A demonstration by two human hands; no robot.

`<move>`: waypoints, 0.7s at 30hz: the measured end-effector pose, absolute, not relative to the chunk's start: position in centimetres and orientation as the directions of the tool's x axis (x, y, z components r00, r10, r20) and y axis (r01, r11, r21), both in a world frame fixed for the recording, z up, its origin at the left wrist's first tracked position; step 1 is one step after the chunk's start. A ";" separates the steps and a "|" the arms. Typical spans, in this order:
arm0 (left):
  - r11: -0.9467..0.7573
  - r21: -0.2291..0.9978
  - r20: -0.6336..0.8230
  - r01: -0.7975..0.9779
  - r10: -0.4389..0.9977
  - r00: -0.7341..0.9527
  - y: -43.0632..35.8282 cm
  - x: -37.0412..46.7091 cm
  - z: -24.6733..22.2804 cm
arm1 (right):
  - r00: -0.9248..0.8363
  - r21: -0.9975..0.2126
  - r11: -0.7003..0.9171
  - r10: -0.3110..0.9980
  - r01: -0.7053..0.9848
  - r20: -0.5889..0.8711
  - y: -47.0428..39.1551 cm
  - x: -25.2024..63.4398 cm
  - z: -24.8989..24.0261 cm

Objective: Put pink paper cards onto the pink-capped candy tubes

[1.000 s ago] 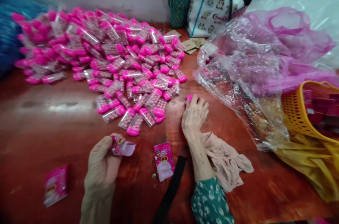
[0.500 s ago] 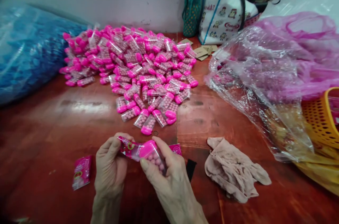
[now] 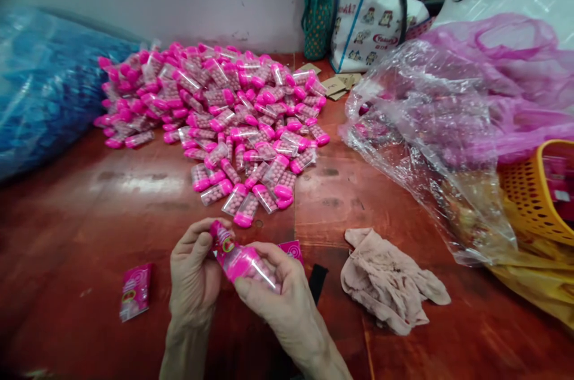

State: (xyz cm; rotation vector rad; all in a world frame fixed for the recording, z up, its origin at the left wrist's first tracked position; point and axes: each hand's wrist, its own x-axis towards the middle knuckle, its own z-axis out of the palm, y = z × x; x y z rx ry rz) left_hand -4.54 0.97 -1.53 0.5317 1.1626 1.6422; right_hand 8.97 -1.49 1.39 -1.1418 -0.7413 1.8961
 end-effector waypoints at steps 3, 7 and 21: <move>0.024 0.823 -0.291 -0.567 0.876 -0.384 0.8 -3.7 -1.3 | -0.196 -0.903 -0.403 0.907 -0.149 -0.373 -1.6 9.0 1.2; 0.180 0.725 -0.417 -0.665 0.883 -0.215 0.0 -2.4 -1.1 | -0.072 -0.982 -0.160 0.983 0.103 -0.168 -1.8 8.8 0.5; 0.372 0.592 -0.549 -0.715 0.836 -0.019 0.6 -1.3 -1.4 | -0.007 -0.913 -0.132 0.989 0.385 -0.146 -1.7 9.0 -1.2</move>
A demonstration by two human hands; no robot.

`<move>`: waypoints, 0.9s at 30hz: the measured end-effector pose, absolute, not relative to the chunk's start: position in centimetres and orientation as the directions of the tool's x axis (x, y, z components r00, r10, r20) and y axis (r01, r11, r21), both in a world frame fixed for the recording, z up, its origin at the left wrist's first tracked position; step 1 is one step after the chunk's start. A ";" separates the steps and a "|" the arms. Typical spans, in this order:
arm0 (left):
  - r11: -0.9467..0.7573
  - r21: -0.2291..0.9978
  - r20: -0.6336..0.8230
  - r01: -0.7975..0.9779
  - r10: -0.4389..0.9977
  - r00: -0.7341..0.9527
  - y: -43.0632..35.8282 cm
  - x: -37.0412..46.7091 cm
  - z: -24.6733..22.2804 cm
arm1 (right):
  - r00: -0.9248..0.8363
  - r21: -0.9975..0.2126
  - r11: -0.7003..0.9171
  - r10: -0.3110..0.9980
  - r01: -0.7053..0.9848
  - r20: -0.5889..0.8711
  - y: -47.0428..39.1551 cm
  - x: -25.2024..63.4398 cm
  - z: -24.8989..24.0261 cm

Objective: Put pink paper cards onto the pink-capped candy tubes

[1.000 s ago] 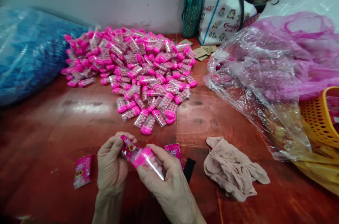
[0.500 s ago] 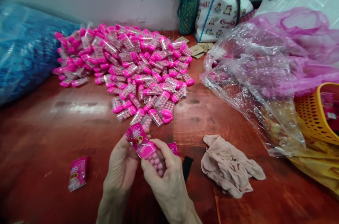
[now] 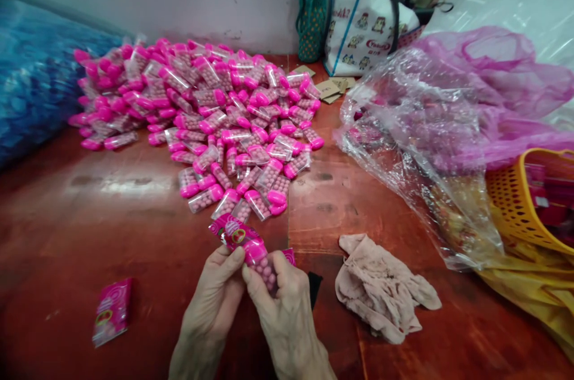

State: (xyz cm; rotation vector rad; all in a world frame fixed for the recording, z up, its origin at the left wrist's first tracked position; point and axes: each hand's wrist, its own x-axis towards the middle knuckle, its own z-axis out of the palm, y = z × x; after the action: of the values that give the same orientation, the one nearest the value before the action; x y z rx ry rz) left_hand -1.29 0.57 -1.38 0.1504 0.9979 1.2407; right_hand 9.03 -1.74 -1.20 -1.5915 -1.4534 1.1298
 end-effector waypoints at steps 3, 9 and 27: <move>0.435 0.534 -0.583 -0.725 0.811 0.057 0.5 -1.4 -1.5 | -0.032 -0.932 -0.129 0.988 0.338 -0.148 -1.8 9.2 -1.3; 0.474 0.521 -0.610 -0.710 0.789 0.079 0.6 -1.4 -1.5 | -0.060 -0.946 -0.139 0.985 0.294 -0.164 -1.9 9.4 -1.9; 0.458 0.602 -0.452 -0.653 0.871 0.194 0.8 -1.1 -0.7 | -0.223 -0.982 -0.176 0.957 0.062 -0.185 -1.5 9.7 -1.0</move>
State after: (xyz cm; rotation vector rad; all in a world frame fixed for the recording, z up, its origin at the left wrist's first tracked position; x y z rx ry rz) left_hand -1.12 0.83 -0.69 0.3038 0.8477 1.0914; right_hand 9.72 -1.51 -1.02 -1.2588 -1.3190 1.4986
